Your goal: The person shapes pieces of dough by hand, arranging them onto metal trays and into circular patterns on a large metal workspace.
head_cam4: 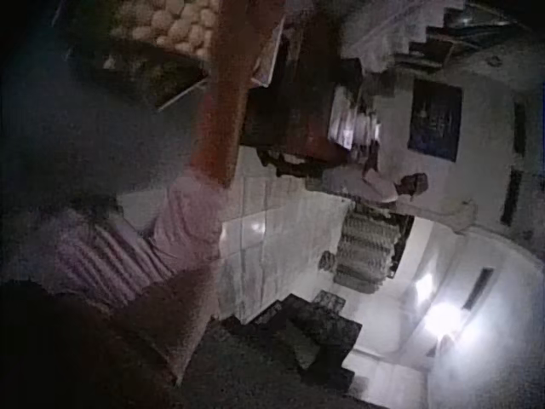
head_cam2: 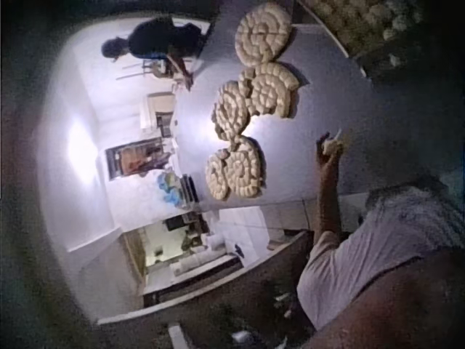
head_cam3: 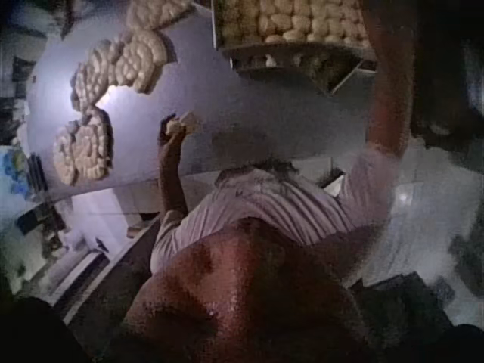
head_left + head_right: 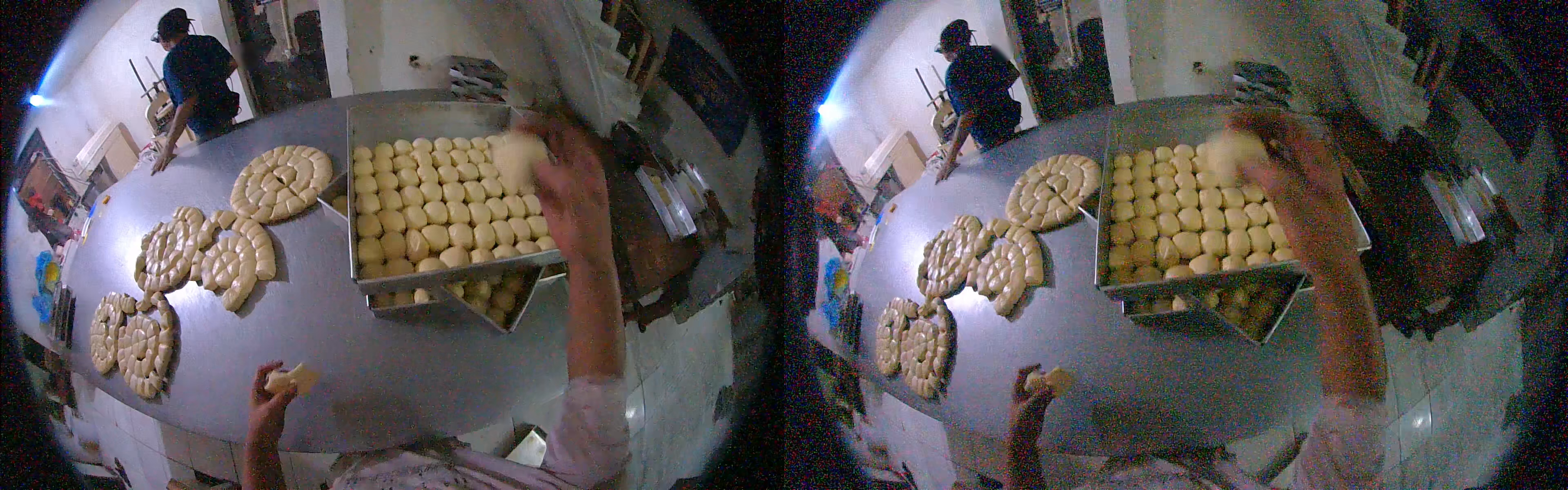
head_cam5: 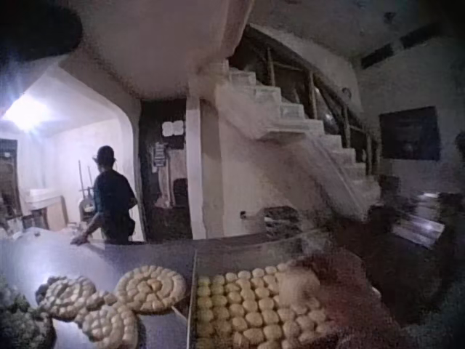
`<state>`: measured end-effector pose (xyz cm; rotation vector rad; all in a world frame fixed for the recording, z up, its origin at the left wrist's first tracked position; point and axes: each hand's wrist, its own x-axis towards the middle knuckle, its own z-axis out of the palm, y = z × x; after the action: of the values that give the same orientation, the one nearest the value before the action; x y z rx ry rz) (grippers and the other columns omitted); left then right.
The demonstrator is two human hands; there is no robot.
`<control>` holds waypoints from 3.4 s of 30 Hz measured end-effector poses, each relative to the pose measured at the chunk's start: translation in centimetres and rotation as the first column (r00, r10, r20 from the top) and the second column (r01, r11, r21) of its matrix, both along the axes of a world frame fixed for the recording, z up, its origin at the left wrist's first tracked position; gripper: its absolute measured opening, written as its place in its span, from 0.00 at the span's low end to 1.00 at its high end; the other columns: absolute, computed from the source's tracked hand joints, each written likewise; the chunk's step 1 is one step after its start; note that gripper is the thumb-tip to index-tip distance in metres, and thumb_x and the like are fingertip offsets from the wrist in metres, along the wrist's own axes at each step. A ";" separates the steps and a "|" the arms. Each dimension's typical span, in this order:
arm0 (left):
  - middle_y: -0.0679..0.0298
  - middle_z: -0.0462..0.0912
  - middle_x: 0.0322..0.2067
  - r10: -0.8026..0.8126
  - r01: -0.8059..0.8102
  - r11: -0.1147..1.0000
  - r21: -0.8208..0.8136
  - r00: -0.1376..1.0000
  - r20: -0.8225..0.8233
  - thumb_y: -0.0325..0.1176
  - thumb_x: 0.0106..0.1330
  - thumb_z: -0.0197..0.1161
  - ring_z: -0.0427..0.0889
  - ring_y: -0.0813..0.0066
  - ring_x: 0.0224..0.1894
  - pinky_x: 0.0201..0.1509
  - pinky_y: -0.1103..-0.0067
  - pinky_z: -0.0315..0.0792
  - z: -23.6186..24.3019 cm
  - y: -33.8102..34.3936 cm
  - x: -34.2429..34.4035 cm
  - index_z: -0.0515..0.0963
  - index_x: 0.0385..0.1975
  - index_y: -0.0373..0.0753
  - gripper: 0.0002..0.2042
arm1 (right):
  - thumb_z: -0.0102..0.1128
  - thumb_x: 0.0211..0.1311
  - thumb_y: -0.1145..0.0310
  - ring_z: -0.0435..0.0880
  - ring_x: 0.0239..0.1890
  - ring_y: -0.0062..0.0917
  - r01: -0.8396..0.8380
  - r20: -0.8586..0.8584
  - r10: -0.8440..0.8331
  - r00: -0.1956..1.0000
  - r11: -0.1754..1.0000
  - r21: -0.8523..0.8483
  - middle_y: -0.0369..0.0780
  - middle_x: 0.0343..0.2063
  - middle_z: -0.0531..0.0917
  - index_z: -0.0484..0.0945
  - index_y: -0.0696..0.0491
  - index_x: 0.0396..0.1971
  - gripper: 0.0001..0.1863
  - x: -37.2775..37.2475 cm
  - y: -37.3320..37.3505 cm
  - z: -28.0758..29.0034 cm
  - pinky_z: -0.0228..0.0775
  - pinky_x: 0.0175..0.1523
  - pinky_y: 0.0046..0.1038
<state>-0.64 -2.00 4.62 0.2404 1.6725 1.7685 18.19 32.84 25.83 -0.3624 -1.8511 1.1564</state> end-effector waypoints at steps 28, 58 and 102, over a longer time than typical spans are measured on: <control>0.59 0.75 0.39 -0.520 0.491 0.850 -0.192 0.721 -0.458 0.27 0.56 0.59 0.73 0.73 0.42 0.43 0.78 0.69 2.8 1.4 -1.7 0.69 0.41 0.39 0.13 | 0.57 0.56 0.62 0.67 0.54 0.32 -0.511 0.381 0.555 0.740 0.831 -0.220 0.42 0.52 0.69 0.63 0.52 0.55 0.27 -7.0 -20.0 -16.4 0.60 0.56 0.30; 0.69 0.66 0.28 -0.283 0.259 0.959 -0.114 0.894 -0.346 0.28 0.56 0.59 0.65 0.81 0.32 0.37 0.82 0.63 -4.6 -0.7 -7.5 0.63 0.36 0.40 0.12 | 0.59 0.45 0.69 0.71 0.34 0.40 0.572 0.458 -0.802 0.384 0.596 0.564 0.46 0.31 0.73 0.69 0.56 0.29 0.11 12.7 -10.4 -29.4 0.61 0.42 0.43; 0.55 0.68 0.26 -0.491 -0.196 0.823 -0.533 0.224 -0.842 0.29 0.45 0.61 0.69 0.54 0.29 0.30 0.65 0.65 -9.2 7.2 -5.1 0.64 0.25 0.37 0.12 | 0.44 0.57 0.57 0.77 0.35 0.39 -0.053 0.684 -0.178 0.708 0.952 0.302 0.49 0.33 0.79 0.73 0.58 0.38 0.19 -30.4 23.7 -13.1 0.66 0.42 0.36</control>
<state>-5.79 5.24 -4.58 1.4776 2.7944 0.7329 -12.24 56.55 12.70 -0.7689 -2.6203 0.6902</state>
